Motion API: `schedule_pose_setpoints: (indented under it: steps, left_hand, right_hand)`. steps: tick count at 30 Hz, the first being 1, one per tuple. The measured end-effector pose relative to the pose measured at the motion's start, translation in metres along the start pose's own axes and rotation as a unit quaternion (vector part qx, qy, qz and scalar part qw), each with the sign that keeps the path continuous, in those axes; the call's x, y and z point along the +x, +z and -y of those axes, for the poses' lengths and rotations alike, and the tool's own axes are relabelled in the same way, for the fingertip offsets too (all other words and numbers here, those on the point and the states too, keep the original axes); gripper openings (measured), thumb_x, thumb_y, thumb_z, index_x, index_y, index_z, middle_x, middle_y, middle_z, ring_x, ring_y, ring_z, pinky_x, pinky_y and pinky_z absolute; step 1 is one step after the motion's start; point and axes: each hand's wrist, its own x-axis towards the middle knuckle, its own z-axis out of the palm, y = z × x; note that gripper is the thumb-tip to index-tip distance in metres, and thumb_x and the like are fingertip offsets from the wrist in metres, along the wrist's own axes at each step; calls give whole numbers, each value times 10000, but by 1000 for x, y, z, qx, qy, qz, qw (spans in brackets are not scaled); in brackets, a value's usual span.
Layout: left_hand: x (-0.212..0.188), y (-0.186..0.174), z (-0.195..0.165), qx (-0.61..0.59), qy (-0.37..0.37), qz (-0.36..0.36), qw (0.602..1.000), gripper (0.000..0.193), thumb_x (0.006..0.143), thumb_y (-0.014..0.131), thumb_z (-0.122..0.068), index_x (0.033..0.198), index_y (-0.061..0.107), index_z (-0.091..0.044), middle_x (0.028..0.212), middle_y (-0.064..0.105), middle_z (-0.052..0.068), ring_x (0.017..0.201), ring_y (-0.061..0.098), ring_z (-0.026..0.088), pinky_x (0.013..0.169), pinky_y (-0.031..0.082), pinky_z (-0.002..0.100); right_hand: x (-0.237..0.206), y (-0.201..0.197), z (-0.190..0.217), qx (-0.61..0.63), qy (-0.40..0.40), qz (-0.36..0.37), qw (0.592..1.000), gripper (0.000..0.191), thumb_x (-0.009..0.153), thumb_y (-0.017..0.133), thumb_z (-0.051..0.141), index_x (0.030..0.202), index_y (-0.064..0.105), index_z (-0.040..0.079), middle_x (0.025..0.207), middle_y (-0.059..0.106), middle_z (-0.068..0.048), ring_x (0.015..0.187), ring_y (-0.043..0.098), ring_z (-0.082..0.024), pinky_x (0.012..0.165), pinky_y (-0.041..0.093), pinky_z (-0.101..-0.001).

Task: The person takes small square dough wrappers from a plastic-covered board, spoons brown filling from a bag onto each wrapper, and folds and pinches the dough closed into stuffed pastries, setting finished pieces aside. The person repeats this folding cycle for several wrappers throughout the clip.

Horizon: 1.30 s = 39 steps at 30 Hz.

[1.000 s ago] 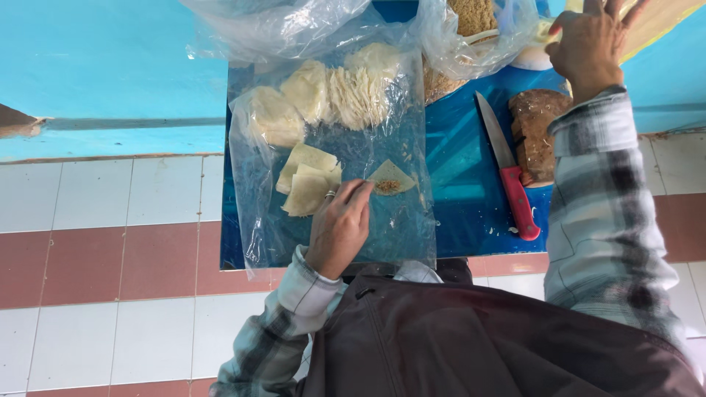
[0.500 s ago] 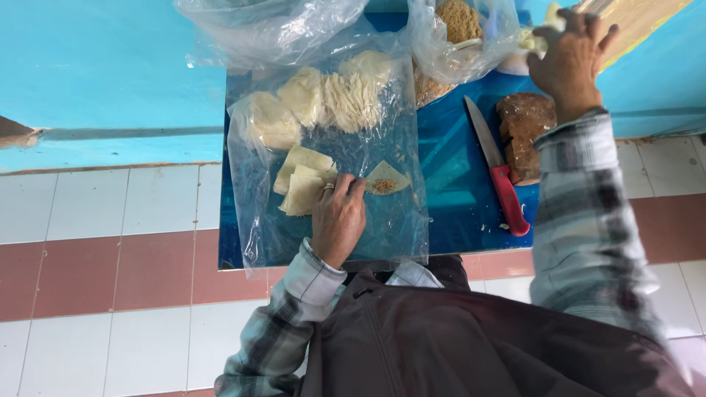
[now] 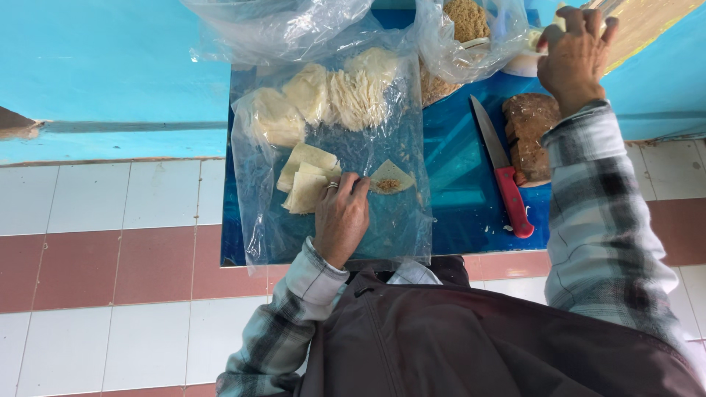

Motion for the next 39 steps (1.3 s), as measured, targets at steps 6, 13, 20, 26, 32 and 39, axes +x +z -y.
schedule_pose_setpoints:
  steps: [6,13,20,26,32,39]
  left_hand:
    - [0,1,1,5,11,-4,1000,284,869,664,-37,1152,682,-47,1081,606,91,889,657,309,821,495,433]
    - [-2,1,1,40,19,14,999,283,867,657,-67,1147,697,-74,1055,588,83,874,642,292,810,484,439]
    - [-1,5,2,67,49,2,997,284,872,645,-82,1149,685,-32,1076,589,91,995,631,293,827,505,425]
    - [-2,5,2,73,44,13,996,282,879,656,-86,1153,698,-32,1056,594,84,986,632,285,820,510,428]
    - [-2,6,2,68,49,-1,996,281,866,660,-64,1138,706,-18,1078,603,100,987,640,293,824,514,430]
    - [0,3,2,49,30,17,998,249,864,664,-68,1105,712,-31,1058,606,105,963,641,306,823,519,443]
  right_hand:
    - [-28,-99,68,440,-3,49,897,403,822,563,-78,1144,707,119,1483,571,-112,1399,508,-286,1194,431,-419]
    - [-88,-122,231,343,-197,106,912,590,847,603,-46,1316,716,294,1536,538,-49,1404,463,-292,1132,285,-631]
    - [-107,-114,242,190,-222,73,954,628,836,647,23,1342,669,394,1576,458,-33,1430,431,-315,1182,204,-686]
    - [-113,-116,243,8,-259,40,965,627,886,672,142,1474,586,343,1635,441,-42,1488,398,-308,1229,207,-650]
    - [-104,-134,227,27,-284,21,958,487,873,677,111,1308,689,328,1597,459,-29,1469,410,-288,1230,213,-628]
    - [-96,-128,244,159,-274,-29,948,464,865,703,68,1248,759,323,1554,502,-50,1433,433,-301,1206,219,-643]
